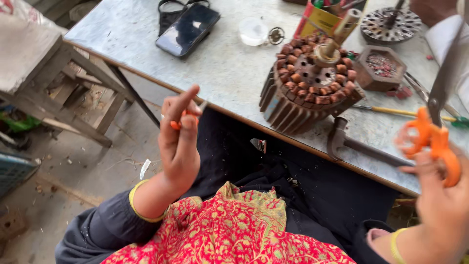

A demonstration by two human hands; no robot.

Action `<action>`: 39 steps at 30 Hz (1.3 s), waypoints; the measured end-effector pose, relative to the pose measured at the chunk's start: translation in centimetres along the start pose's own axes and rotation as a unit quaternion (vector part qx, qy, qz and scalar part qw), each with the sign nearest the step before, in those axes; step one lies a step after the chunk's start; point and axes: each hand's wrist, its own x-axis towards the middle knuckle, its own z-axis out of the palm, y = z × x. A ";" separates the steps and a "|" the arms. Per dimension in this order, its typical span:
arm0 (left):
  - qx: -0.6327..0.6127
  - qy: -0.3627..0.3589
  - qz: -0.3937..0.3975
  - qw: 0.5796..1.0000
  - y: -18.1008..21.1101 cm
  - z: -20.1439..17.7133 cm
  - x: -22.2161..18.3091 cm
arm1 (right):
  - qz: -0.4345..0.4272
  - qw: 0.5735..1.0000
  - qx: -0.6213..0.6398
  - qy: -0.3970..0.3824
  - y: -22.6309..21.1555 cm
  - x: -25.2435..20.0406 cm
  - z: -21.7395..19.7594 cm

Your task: The person uses pliers and a hammer to adjust and secure copper windings on a cylindrical electrical component. They repeatedly tap the windings with the hammer and use pliers to hold and position the wires, working methodically around the component.

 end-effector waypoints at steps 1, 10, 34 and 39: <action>0.018 -0.001 0.013 1.000 0.2 -0.4 0.2 | -0.026 0.997 -0.073 0.005 0.9 0.8 -0.6; -0.091 -0.054 0.002 0.994 1.6 -1.5 1.3 | -0.067 0.902 -0.423 -0.058 6.5 4.0 -1.0; 0.061 -0.247 0.221 0.941 4.7 5.2 3.1 | -0.262 0.937 -0.219 -0.073 -2.8 2.8 5.8; 0.043 -0.205 0.190 0.959 5.2 4.0 3.2 | -0.285 0.941 -0.139 -0.116 -3.1 6.9 7.5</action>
